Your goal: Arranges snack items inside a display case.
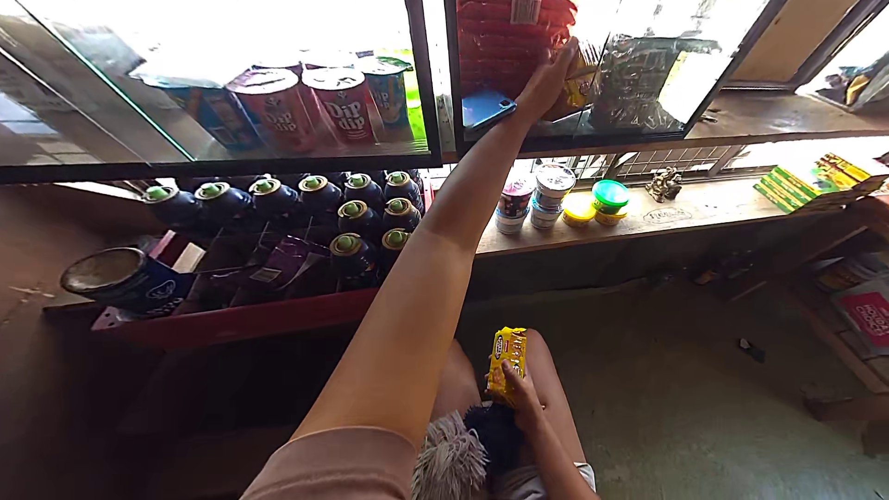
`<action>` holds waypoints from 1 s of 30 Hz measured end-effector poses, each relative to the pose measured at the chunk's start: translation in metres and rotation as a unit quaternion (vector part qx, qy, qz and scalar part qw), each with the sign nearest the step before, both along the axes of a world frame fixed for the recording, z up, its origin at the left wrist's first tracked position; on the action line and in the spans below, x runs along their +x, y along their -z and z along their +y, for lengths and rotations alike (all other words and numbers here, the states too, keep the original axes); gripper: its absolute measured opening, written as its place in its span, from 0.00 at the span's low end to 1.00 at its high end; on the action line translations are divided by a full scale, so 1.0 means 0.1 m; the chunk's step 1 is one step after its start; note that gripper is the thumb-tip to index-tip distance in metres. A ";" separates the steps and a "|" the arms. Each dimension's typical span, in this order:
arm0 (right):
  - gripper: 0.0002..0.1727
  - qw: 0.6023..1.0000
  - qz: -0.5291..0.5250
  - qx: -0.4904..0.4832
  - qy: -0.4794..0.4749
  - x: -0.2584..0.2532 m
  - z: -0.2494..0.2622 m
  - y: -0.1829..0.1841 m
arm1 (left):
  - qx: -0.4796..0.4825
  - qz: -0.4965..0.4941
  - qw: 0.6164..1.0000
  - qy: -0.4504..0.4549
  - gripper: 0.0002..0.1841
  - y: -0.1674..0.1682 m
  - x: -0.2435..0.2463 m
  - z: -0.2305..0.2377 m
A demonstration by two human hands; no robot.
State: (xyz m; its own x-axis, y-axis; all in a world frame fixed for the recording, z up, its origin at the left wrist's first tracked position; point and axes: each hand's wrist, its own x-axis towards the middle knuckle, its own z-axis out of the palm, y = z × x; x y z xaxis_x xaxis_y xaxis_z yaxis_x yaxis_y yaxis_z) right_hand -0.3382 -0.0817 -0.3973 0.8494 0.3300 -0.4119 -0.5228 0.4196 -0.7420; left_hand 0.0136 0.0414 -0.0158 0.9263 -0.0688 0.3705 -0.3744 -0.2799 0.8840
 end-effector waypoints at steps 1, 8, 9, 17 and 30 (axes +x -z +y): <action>0.52 1.000 -0.003 -0.001 0.000 0.00 0.01 -0.01 | 0.030 -0.032 0.998 -0.040 0.33 0.03 0.02 -0.03; 0.57 1.000 0.008 0.009 -0.004 -0.01 0.03 0.04 | 0.227 -0.250 0.915 -0.220 0.22 0.00 0.01 -0.16; 0.56 1.000 0.009 0.011 -0.004 0.00 0.03 0.04 | 0.223 -0.231 0.923 -0.215 0.24 -0.01 -0.02 -0.18; 0.56 1.000 0.010 0.017 -0.001 0.01 0.03 0.08 | 0.080 -0.126 0.974 -0.169 0.30 0.04 -0.06 -0.31; 0.52 0.999 0.023 0.033 0.007 0.00 0.00 0.05 | -0.118 0.037 0.980 -0.156 0.32 -0.07 -0.16 -0.42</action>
